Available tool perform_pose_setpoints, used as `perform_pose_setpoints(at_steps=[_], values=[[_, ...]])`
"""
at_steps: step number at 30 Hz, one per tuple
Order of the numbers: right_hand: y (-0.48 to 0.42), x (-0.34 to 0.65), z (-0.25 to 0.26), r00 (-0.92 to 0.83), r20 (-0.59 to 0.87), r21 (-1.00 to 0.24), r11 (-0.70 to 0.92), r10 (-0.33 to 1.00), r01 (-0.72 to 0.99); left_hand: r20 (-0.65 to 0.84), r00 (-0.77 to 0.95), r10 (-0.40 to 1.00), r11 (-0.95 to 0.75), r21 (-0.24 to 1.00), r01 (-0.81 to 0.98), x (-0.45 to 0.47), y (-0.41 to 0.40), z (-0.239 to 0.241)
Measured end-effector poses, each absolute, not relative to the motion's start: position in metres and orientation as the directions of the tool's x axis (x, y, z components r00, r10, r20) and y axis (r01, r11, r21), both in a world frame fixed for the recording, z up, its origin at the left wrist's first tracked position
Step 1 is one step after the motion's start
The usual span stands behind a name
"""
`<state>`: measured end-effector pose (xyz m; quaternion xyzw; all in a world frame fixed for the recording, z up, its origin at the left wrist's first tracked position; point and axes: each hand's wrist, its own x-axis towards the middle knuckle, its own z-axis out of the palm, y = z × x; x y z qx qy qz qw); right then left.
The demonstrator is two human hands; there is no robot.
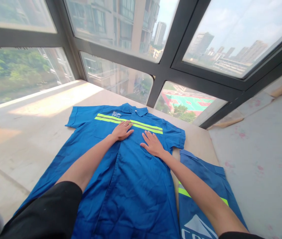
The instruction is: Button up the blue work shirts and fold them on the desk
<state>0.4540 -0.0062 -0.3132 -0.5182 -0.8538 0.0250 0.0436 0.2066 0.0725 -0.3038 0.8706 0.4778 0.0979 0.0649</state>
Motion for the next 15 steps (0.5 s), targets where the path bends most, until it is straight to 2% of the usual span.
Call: perform_pose_setpoints(at_steps=[5, 11, 15], values=[[-0.008, 0.457, -0.315, -0.439, 0.052, -0.098, 0.442, 0.897, 0.892, 0.089, 0.485, 0.870, -0.493, 0.174, 0.853, 0.171, 0.062, -0.302], [-0.008, 0.457, -0.315, -0.438, 0.071, -0.113, 0.444, 0.896, 0.889, 0.021, 0.327, 0.945, -0.327, 0.122, 0.937, 0.089, 0.047, -0.302], [-0.008, 0.457, -0.315, -0.441, 0.071, -0.110, 0.447, 0.895, 0.888, -0.027, 0.337, 0.941, -0.334, 0.073, 0.940, 0.036, 0.038, -0.301]])
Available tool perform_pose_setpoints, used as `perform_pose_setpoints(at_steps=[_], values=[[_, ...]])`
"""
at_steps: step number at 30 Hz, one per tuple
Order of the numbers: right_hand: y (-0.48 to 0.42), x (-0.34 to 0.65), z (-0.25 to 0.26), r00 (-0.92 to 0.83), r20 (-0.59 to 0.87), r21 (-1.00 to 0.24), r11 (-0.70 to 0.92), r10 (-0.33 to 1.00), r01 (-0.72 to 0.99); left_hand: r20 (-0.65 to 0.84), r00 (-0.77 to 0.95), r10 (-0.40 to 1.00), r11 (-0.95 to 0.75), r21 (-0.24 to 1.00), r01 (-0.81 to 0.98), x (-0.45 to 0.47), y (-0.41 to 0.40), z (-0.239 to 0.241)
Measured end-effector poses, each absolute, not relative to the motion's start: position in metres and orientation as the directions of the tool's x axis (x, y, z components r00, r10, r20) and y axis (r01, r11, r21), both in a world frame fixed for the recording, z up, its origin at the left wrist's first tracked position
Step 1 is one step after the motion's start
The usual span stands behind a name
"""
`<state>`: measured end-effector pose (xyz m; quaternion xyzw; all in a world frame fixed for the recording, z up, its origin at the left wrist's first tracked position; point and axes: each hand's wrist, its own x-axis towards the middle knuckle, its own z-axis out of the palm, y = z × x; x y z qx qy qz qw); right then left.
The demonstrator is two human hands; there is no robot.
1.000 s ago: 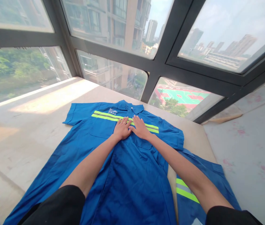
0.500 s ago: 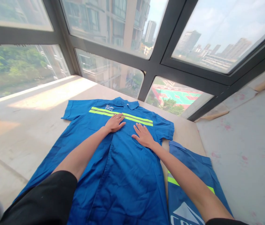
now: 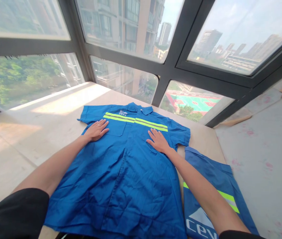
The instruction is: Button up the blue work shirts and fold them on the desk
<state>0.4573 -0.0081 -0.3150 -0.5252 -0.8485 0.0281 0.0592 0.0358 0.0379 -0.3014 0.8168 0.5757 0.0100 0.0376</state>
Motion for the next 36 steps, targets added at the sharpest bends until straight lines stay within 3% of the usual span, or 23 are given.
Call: perform_pose_setpoints(at_steps=[16, 19, 22, 27, 36], values=[[-0.011, 0.457, -0.308, -0.445, 0.029, -0.046, 0.446, 0.895, 0.894, 0.040, 0.336, 0.941, -0.337, 0.041, 0.941, 0.014, 0.037, -0.307], [-0.020, 0.435, -0.286, -0.331, -0.088, -0.009, 0.332, 0.939, 0.943, 0.038, 0.326, 0.945, -0.328, 0.047, 0.944, 0.015, 0.037, -0.308], [-0.048, 0.384, -0.264, -0.095, -0.195, 0.000, 0.097, 0.976, 0.995, 0.036, 0.336, 0.941, -0.337, 0.058, 0.940, 0.015, 0.037, -0.308], [-0.124, 0.282, -0.268, -0.526, 0.071, -0.202, 0.529, 0.848, 0.825, 0.024, 0.337, 0.941, -0.337, 0.030, 0.941, 0.014, 0.037, -0.307], [-0.192, 0.284, -0.293, -0.601, 0.068, -0.329, 0.587, 0.796, 0.740, 0.024, 0.344, 0.939, -0.345, 0.030, 0.938, 0.014, 0.036, -0.305]])
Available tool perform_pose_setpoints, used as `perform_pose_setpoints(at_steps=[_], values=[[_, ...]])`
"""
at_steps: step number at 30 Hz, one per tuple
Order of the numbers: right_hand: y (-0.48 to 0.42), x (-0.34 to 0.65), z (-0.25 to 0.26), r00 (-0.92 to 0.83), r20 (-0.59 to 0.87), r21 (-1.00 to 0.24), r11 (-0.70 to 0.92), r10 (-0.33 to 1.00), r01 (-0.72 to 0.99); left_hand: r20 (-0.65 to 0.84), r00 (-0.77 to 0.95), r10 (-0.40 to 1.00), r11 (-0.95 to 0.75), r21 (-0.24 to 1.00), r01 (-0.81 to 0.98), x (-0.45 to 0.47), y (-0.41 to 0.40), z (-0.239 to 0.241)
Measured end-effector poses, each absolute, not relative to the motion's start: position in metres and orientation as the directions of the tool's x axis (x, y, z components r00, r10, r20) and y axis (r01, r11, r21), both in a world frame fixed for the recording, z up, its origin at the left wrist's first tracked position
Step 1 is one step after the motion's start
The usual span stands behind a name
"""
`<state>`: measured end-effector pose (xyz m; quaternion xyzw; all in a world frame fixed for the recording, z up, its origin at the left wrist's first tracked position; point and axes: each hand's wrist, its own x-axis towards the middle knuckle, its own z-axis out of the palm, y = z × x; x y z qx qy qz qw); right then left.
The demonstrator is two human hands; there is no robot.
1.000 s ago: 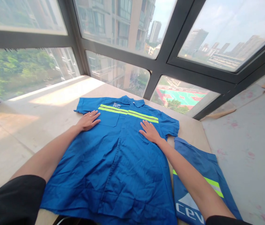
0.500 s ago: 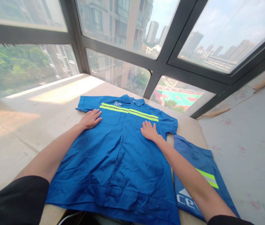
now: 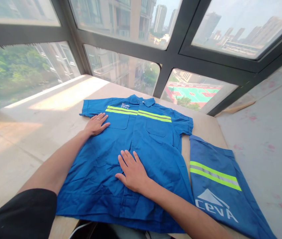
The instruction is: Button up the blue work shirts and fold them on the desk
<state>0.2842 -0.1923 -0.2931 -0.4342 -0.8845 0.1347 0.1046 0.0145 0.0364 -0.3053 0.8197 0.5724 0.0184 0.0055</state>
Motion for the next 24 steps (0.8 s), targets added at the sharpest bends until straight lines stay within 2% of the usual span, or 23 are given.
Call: perform_pose_setpoints(at_steps=[17, 24], values=[[-0.228, 0.306, -0.275, -0.695, 0.045, -0.326, 0.669, 0.717, 0.668, 0.051, 0.326, 0.944, -0.328, 0.032, 0.944, 0.013, 0.041, -0.309], [-0.253, 0.319, -0.265, -0.677, -0.012, -0.374, 0.625, 0.735, 0.685, 0.040, 0.323, 0.945, -0.325, 0.036, 0.945, 0.014, 0.041, -0.306]])
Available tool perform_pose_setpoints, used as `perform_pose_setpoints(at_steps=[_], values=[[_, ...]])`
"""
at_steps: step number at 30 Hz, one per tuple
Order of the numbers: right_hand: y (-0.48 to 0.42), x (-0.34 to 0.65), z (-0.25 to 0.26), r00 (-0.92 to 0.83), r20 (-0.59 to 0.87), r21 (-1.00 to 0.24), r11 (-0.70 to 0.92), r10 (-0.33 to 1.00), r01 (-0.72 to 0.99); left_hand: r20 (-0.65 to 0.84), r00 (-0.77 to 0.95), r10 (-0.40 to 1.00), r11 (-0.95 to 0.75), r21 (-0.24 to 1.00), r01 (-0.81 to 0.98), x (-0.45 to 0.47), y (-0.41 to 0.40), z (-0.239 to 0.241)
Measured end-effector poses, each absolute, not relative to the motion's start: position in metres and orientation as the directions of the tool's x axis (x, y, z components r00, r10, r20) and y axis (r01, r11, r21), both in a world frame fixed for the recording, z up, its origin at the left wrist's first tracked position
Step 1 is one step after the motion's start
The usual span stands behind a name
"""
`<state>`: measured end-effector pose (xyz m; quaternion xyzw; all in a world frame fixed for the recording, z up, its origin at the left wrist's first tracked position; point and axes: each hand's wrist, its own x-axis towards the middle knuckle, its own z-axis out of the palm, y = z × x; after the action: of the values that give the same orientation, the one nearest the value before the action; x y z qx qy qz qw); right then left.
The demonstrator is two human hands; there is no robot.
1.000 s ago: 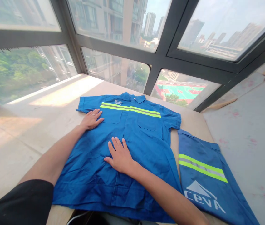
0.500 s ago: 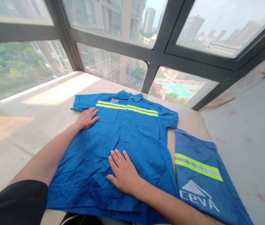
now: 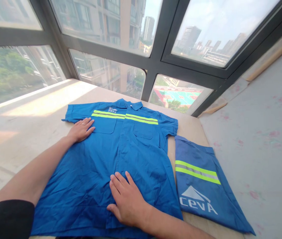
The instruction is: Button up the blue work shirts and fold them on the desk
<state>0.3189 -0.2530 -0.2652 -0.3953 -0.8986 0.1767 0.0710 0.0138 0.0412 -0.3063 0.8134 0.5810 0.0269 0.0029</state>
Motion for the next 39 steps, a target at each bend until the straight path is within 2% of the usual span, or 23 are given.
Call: perform_pose_setpoints(at_steps=[6, 9, 12, 16, 19, 22, 25, 27, 30, 33, 36, 39], values=[[-0.264, 0.320, -0.273, -0.656, -0.010, -0.379, 0.604, 0.755, 0.701, 0.043, 0.307, 0.951, -0.305, -0.048, 0.951, 0.030, 0.030, -0.292], [-0.267, 0.314, -0.277, -0.623, 0.009, -0.375, 0.580, 0.782, 0.723, 0.075, 0.224, 0.972, -0.217, -0.091, 0.972, 0.048, 0.019, -0.281], [-0.268, 0.308, -0.277, -0.605, 0.027, -0.375, 0.569, 0.796, 0.732, 0.027, 0.100, 0.995, -0.094, -0.174, 0.980, 0.072, 0.010, -0.266], [-0.269, 0.303, -0.276, -0.586, 0.042, -0.390, 0.553, 0.809, 0.736, 0.006, 0.065, 0.998, -0.062, -0.227, 0.972, 0.110, 0.000, -0.251], [-0.271, 0.302, -0.273, -0.571, 0.039, -0.436, 0.528, 0.820, 0.729, 0.075, 0.161, 0.984, -0.147, -0.172, 0.974, 0.151, -0.020, -0.246], [-0.271, 0.305, -0.267, -0.594, 0.024, -0.508, 0.521, 0.804, 0.686, 0.140, 0.387, 0.912, -0.386, -0.033, 0.922, 0.204, -0.053, -0.248], [-0.264, 0.319, -0.256, -0.704, 0.019, -0.652, 0.542, 0.710, 0.529, 0.104, 0.535, 0.838, -0.543, 0.086, 0.835, 0.259, -0.090, -0.256], [-0.256, 0.339, -0.248, -0.713, -0.002, -0.786, 0.440, 0.701, 0.435, 0.090, 0.630, 0.771, -0.635, 0.187, 0.750, 0.287, -0.113, -0.263], [-0.241, 0.383, -0.235, -0.501, -0.146, -0.902, 0.093, 0.853, 0.421, 0.031, 0.721, 0.692, -0.689, 0.328, 0.647, 0.313, -0.140, -0.269], [-0.224, 0.434, -0.228, -0.365, -0.318, -0.928, -0.208, 0.875, 0.309, -0.027, 0.768, 0.640, -0.679, 0.448, 0.582, 0.318, -0.165, -0.269], [-0.204, 0.479, -0.229, -0.011, -0.259, -0.907, -0.239, 0.966, 0.348, 0.035, 0.768, 0.640, -0.673, 0.508, 0.537, 0.308, -0.198, -0.267], [-0.181, 0.507, -0.238, 0.221, -0.263, -0.822, -0.338, 0.939, 0.459, 0.050, 0.783, 0.620, -0.686, 0.519, 0.510, 0.296, -0.240, -0.272]])
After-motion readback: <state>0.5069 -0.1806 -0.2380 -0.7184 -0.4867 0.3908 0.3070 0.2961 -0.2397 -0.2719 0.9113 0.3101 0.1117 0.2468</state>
